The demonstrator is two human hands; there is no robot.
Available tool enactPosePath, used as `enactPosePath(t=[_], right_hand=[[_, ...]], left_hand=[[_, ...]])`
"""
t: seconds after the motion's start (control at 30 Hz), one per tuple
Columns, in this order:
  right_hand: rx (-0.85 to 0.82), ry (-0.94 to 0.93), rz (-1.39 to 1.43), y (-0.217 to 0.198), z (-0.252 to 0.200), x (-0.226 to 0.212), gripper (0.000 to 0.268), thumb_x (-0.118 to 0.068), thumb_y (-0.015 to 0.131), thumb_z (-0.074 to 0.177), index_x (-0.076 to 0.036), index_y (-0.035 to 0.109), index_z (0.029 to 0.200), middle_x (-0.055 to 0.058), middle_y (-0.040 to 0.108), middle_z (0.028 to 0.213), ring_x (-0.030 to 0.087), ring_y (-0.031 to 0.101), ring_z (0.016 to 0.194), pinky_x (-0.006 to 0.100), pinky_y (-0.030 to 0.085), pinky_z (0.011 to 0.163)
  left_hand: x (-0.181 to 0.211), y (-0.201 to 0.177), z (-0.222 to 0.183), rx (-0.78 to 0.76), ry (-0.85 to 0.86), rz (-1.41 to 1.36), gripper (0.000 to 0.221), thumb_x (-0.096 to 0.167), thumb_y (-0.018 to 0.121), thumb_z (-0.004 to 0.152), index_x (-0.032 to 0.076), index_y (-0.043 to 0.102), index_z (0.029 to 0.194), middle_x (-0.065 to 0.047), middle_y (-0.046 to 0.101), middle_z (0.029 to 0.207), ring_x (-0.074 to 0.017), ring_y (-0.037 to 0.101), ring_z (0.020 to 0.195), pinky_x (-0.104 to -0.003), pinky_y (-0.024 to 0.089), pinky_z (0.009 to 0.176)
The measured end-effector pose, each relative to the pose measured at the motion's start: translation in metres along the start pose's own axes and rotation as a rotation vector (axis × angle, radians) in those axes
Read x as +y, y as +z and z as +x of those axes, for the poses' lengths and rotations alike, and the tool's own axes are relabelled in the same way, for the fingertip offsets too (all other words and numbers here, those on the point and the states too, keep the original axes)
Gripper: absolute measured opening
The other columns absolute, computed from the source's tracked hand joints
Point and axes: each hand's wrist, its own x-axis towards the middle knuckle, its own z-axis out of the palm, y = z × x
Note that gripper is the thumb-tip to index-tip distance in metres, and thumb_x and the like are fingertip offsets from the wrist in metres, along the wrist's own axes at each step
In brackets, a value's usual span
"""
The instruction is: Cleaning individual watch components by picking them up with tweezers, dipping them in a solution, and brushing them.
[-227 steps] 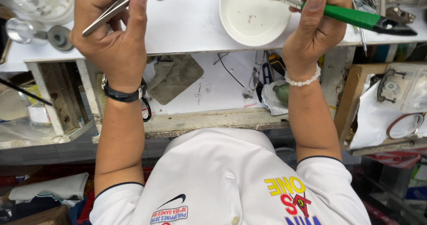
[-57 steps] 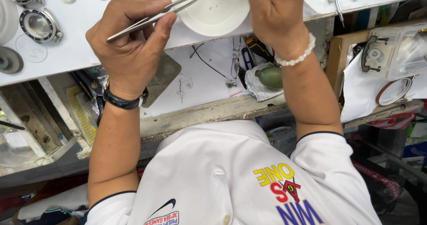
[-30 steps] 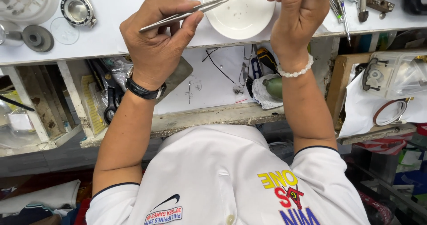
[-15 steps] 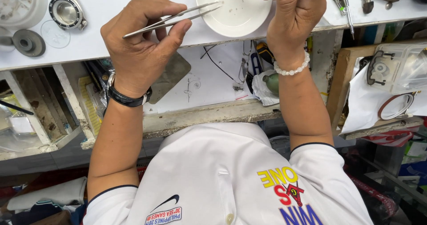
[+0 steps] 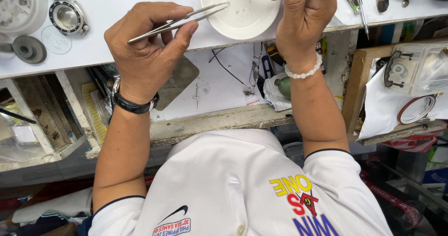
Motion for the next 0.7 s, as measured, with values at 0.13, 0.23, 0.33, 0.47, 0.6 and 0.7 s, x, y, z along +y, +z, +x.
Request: enactPosePath(t=[0.13, 0.23, 0.33, 0.47, 0.6, 0.7], right_hand=[[-0.011, 0.007, 0.008, -0.0007, -0.0002, -0.0009, 0.022, -0.027, 0.052, 0.117, -0.015, 0.065, 0.130, -0.001, 0.068, 0.132, 0.028, 0.071, 0.089, 0.042, 0.072, 0.073], [-0.014, 0.005, 0.013, -0.0006, -0.0007, -0.0006, 0.022, -0.026, 0.052, 0.118, -0.015, 0.065, 0.131, -0.001, 0.067, 0.132, 0.028, 0.071, 0.092, 0.042, 0.072, 0.073], [-0.014, 0.005, 0.004, -0.0001, 0.0012, -0.0033, 0.022, -0.027, 0.051, 0.117, -0.015, 0.064, 0.129, 0.000, 0.068, 0.129, 0.027, 0.070, 0.090, 0.042, 0.072, 0.072], [-0.018, -0.002, 0.005, 0.0001, 0.0018, -0.0038, 0.023, -0.028, 0.050, 0.117, -0.014, 0.064, 0.128, 0.001, 0.069, 0.125, 0.027, 0.070, 0.088, 0.041, 0.071, 0.071], [-0.006, 0.015, -0.004, 0.0005, 0.0020, -0.0052, 0.021, -0.027, 0.051, 0.117, -0.014, 0.065, 0.127, 0.000, 0.068, 0.125, 0.026, 0.069, 0.090, 0.041, 0.071, 0.071], [-0.014, 0.023, 0.001, 0.0003, 0.0028, -0.0065, 0.022, -0.027, 0.052, 0.117, -0.014, 0.064, 0.128, 0.001, 0.068, 0.125, 0.026, 0.070, 0.093, 0.041, 0.071, 0.072]], left_hand=[[-0.0008, 0.0002, 0.0000, 0.010, 0.009, 0.002, 0.013, 0.001, 0.084, 0.103, -0.006, 0.074, 0.108, -0.017, 0.075, 0.102, -0.0212, 0.066, 0.075, -0.029, 0.051, 0.060], [0.0000, -0.0002, 0.0001, 0.007, 0.015, 0.005, 0.013, 0.002, 0.084, 0.103, -0.007, 0.075, 0.108, -0.017, 0.075, 0.101, -0.0208, 0.065, 0.073, -0.029, 0.051, 0.060], [0.0009, -0.0003, 0.0009, 0.005, 0.020, 0.018, 0.013, 0.001, 0.085, 0.103, -0.007, 0.075, 0.107, -0.017, 0.075, 0.101, -0.0215, 0.067, 0.075, -0.029, 0.052, 0.060], [0.0001, -0.0010, 0.0013, 0.002, 0.061, 0.046, 0.013, 0.002, 0.085, 0.103, -0.006, 0.074, 0.107, -0.017, 0.076, 0.101, -0.0221, 0.067, 0.073, -0.030, 0.053, 0.060], [0.0010, -0.0012, 0.0019, 0.007, 0.074, 0.072, 0.012, 0.002, 0.085, 0.103, -0.005, 0.076, 0.106, -0.015, 0.075, 0.098, -0.0219, 0.065, 0.072, -0.030, 0.052, 0.059], [0.0022, -0.0008, 0.0019, 0.004, 0.059, 0.062, 0.012, 0.001, 0.085, 0.103, -0.006, 0.075, 0.106, -0.016, 0.076, 0.100, -0.0225, 0.066, 0.074, -0.030, 0.053, 0.060]])
